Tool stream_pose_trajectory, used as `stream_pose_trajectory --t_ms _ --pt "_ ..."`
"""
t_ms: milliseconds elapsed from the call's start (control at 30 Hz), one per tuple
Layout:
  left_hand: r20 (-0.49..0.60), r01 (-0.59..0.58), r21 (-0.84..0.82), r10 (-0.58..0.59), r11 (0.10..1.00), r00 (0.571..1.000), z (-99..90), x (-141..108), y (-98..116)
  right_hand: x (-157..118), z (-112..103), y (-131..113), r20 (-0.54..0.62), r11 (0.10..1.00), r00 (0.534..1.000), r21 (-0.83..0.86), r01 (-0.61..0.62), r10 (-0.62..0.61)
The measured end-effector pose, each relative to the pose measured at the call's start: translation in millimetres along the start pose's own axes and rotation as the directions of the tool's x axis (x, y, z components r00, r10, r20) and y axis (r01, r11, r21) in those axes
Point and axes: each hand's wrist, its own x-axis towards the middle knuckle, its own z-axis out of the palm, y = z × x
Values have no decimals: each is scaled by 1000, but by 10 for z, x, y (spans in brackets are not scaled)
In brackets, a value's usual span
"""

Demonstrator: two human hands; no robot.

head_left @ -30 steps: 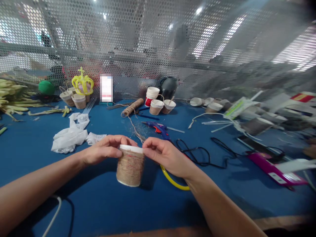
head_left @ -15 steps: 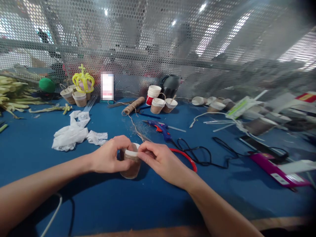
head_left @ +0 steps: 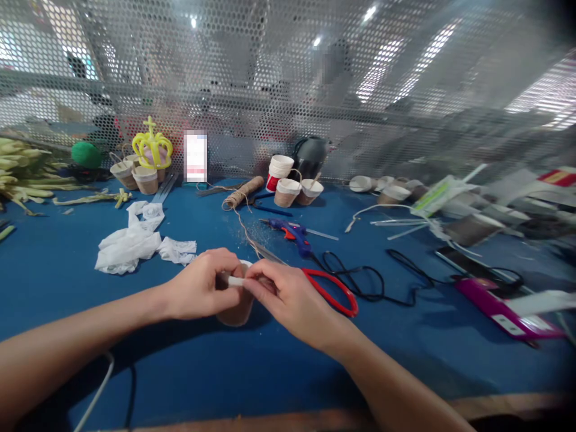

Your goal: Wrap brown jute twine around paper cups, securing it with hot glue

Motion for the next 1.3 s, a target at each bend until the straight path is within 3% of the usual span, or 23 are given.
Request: stream_pose_trajectory --t_ms 233,367,567,733,833,933,1000,1100,1200,1300 --pt "51 150 -373 -141 916 989 -26 6 -55 9 -70 53 -163 999 987 43 -4 11" --pt "74 206 -517 -197 831 978 -52 18 -85 42 -168 81 -149 999 989 -40 -12 6" --pt "14 171 -687 -222 706 975 -131 -17 -35 68 -198 165 46 987 988 -60 -148 151" --pt "7 143 -779 -219 611 976 -160 -21 -18 62 -160 220 319 972 929 78 -223 188" --pt "0 120 -798 -199 590 980 -151 -5 -54 75 -178 249 396 962 900 119 -247 182" --pt "3 111 -733 -160 671 987 -127 9 -104 113 -203 273 282 964 933 72 -254 225" --pt "29 128 -661 -145 739 989 -104 14 -130 150 -220 281 90 972 968 13 -237 235" --pt "47 110 -516 -100 849 994 -73 12 -149 208 -256 270 -148 971 977 -158 -179 156" --pt "12 14 -345 -10 939 1000 -53 3 -146 266 -316 204 -227 942 965 -277 -190 128" --pt "12 -39 -280 44 959 999 -33 -8 -132 364 -384 70 -274 955 957 -244 -168 99"
